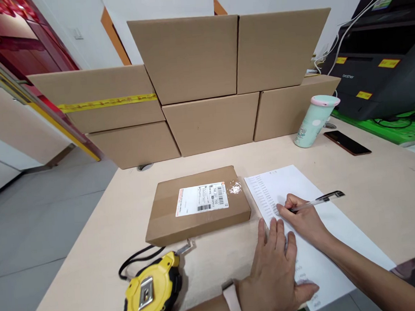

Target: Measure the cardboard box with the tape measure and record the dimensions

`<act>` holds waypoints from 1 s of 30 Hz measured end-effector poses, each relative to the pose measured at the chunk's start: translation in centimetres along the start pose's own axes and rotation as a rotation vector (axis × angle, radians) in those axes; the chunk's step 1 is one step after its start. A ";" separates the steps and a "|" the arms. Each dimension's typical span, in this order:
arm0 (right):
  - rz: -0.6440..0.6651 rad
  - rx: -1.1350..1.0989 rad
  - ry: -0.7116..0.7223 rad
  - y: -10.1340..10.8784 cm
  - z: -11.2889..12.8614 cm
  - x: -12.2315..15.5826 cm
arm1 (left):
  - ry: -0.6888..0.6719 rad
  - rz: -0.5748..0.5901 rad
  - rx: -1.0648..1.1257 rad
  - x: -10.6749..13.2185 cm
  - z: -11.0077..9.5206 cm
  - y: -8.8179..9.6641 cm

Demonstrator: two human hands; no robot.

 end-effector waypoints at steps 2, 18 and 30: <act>-0.002 0.003 0.009 0.0 0.1 0.0 | 0.004 -0.011 0.000 0.1 0.0 -0.1; -0.019 0.006 0.006 -0.1 0.8 -0.1 | 0.007 -0.004 0.002 0.0 0.0 -0.2; -0.062 -0.019 -0.025 0.1 0.1 -0.1 | 0.004 0.008 0.018 0.1 0.0 0.0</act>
Point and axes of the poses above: each hand's wrist, its own x-axis away from the middle knuckle, its own y-axis out of the back of the hand, z = x × y, the point moved 2 cm from there along -x, towards the middle knuckle, and after that the axes turned 15 degrees about -x, right-handed, at the moved point
